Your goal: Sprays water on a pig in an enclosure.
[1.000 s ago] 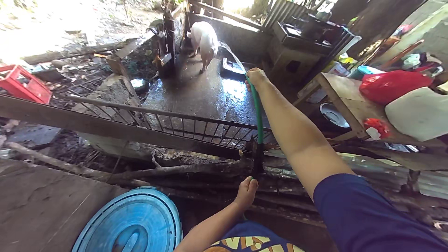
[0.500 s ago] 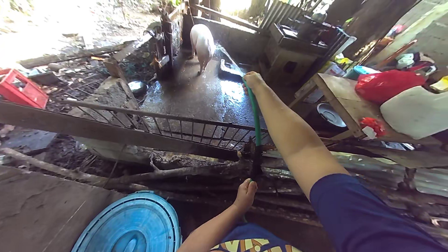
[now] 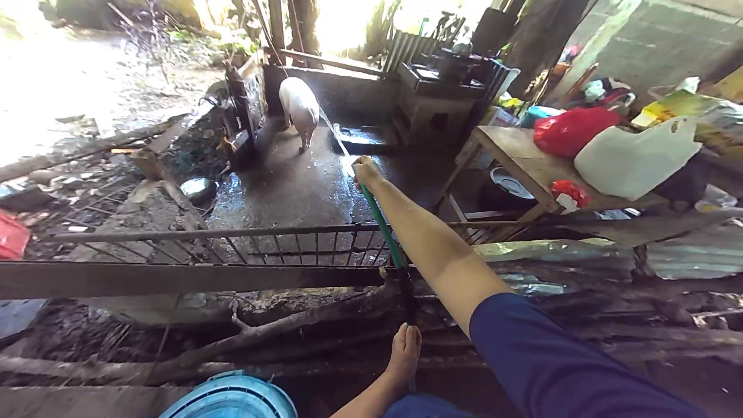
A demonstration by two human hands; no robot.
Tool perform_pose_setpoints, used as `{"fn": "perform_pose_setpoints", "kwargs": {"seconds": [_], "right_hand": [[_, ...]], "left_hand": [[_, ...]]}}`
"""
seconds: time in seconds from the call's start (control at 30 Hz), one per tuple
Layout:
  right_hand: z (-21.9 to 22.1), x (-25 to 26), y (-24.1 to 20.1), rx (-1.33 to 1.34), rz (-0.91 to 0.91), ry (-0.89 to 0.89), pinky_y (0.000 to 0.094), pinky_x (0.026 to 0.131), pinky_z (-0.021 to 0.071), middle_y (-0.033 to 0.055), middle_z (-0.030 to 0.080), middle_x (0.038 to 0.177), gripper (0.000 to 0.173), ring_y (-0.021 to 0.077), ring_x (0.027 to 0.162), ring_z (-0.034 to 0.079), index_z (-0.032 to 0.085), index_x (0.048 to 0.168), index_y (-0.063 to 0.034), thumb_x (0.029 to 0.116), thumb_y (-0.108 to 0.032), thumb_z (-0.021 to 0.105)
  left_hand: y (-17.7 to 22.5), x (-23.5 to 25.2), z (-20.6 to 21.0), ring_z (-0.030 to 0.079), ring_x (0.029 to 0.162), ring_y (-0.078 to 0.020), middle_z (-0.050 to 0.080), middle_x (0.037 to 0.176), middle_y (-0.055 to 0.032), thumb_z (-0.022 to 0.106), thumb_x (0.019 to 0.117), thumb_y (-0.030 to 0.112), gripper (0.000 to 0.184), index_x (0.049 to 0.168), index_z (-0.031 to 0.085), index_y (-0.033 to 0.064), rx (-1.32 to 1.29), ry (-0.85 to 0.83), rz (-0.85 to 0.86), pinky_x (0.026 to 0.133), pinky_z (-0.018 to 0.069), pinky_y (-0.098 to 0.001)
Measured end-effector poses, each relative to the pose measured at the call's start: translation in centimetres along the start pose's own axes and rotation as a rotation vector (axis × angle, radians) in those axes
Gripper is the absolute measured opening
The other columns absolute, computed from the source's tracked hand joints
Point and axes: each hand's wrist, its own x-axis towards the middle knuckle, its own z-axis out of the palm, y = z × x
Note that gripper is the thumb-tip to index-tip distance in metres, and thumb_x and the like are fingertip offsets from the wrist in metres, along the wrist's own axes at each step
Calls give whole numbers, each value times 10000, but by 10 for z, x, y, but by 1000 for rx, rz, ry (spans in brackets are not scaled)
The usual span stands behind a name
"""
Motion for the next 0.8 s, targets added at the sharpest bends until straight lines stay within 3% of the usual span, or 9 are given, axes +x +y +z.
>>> {"fn": "perform_pose_setpoints", "kwargs": {"seconds": [0.13, 0.33, 0.43, 0.6, 0.8], "right_hand": [[4, -2, 5, -20, -5, -25, 349, 572, 518, 111, 594, 860, 312, 185, 613, 575, 552, 1339, -85, 1092, -199, 400], [11, -3, 15, -50, -56, -20, 383, 561, 533, 130, 604, 849, 318, 220, 614, 596, 555, 1338, -68, 1087, -183, 398], [16, -1, 26, -35, -63, -7, 399, 566, 533, 135, 606, 853, 319, 231, 617, 595, 548, 1340, -66, 1095, -194, 390], [26, 0, 40, -47, -55, 0, 422, 608, 547, 168, 624, 936, 339, 249, 666, 612, 548, 1367, -53, 1094, -180, 394], [39, 5, 59, -6, -84, 29, 417, 615, 559, 182, 639, 961, 347, 248, 656, 622, 563, 1354, -21, 1097, -224, 448]], "left_hand": [[3, -1, 1, 442, 589, 34, 455, 675, 69, 240, 1063, 136, 359, 918, 539, 1, 44, -13, -47, 595, 417, -137], [-11, 2, -9, 495, 725, -56, 518, 821, -47, 227, 1090, 144, 428, 1087, 567, -115, 173, 23, -100, 705, 470, -226], [-39, 4, -13, 502, 675, -27, 498, 773, 1, 232, 1087, 176, 408, 1114, 544, -85, 141, 67, -88, 683, 478, -204], [-52, -1, -17, 536, 721, -54, 536, 809, -25, 231, 1078, 174, 447, 1301, 472, -130, 112, 28, -84, 741, 499, -230], [-60, -8, -24, 539, 724, -51, 532, 810, -13, 201, 1069, 187, 463, 1325, 446, -112, 93, 19, -74, 768, 503, -233]]}}
